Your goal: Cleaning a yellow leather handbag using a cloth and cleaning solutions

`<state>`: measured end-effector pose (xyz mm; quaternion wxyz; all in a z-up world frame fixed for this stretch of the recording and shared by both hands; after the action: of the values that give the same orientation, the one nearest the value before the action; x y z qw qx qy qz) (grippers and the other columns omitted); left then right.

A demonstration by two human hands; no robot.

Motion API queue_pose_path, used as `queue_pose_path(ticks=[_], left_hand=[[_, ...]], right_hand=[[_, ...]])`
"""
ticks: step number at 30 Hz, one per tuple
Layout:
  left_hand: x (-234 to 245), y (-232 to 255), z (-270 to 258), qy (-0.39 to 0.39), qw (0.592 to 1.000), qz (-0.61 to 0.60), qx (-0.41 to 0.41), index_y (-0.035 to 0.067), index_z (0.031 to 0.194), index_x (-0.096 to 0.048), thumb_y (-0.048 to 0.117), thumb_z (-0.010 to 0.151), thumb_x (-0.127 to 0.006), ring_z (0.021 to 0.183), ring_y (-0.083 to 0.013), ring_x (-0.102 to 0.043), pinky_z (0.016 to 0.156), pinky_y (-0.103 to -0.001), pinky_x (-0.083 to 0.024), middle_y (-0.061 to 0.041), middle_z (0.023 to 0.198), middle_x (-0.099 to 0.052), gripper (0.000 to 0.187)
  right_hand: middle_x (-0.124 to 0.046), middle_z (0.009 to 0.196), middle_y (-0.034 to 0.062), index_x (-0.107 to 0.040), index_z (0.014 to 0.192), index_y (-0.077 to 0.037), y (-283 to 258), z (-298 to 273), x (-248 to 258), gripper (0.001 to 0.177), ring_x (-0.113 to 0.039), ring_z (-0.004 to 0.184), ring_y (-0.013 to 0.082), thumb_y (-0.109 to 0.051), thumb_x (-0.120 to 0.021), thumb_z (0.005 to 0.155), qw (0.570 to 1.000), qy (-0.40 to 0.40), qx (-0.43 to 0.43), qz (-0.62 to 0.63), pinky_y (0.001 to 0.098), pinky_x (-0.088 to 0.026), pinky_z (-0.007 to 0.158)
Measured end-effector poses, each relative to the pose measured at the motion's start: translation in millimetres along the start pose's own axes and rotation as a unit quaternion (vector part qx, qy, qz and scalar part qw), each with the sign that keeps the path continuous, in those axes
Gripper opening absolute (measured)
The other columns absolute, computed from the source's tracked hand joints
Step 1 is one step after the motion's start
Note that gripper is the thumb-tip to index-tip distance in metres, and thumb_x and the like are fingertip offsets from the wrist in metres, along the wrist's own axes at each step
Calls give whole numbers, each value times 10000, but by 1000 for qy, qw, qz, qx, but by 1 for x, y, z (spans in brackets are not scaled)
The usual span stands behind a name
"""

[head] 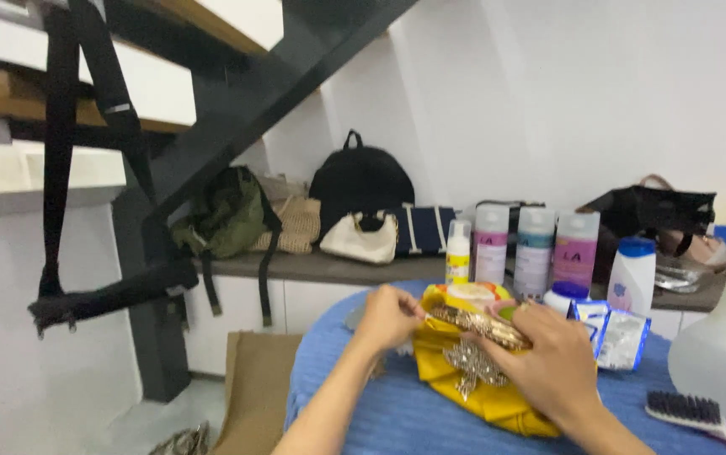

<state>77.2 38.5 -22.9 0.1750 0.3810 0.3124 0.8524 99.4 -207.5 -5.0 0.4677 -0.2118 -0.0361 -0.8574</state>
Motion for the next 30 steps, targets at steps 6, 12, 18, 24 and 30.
queue_pose_path(ticks=[6, 12, 18, 24, 30], left_hand=[[-8, -16, -10, 40, 976, -189, 98, 51, 920, -808, 4, 828, -744, 885, -123, -709, 824, -248, -602, -31, 1006, -746, 122], [7, 13, -25, 62, 994, -81, 43, 47, 953, -818, 99, 851, -722, 782, -134, -706, 717, -263, -602, -76, 973, -766, 150], [16, 75, -64, 51, 967, -111, -224, 79, 945, -813, 61, 733, -778, 678, -128, -705, 654, -247, -581, -49, 868, -817, 215], [26, 98, -98, 113, 898, 91, -415, 128, 982, -814, 3, 755, -733, 704, -154, -708, 605, -257, -555, -30, 995, -785, 271], [21, 85, -113, 110, 911, 35, -396, 113, 903, -786, 60, 794, -748, 822, -191, -731, 703, -303, -570, 3, 974, -777, 127]], right_hand=[[-623, 558, 17, -599, 533, -100, -1, 0, 4, 571, -487, 466, 166, -597, -815, 714, 1000, 4, -18, 4, 317, -400, 493], [-661, 597, 9, -666, 609, -114, 12, 1, -5, 541, -492, 476, 132, -626, -763, 754, 999, -28, -34, -18, 277, -380, 487], [-662, 629, 19, -686, 659, -89, 6, 0, 7, 513, -559, 535, 168, -585, -774, 755, 997, -3, -72, 13, 323, -436, 548], [-686, 667, 39, -707, 718, -94, -5, 6, 16, 639, -616, 588, 180, -733, -720, 731, 965, -138, -215, -51, 313, -473, 582], [-795, 767, 14, -719, 931, -137, -12, 16, 13, 771, -716, 638, 132, -820, -778, 579, 931, -242, -263, -79, 248, -514, 631]])
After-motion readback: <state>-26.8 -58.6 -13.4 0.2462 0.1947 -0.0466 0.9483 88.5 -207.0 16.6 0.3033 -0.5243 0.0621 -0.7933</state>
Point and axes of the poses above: each hand's wrist, its own z-axis towards the middle knuckle, its own x-axis out of the back of the hand, y = z × x, the point moved 6 cm from there along z, towards the middle knuckle
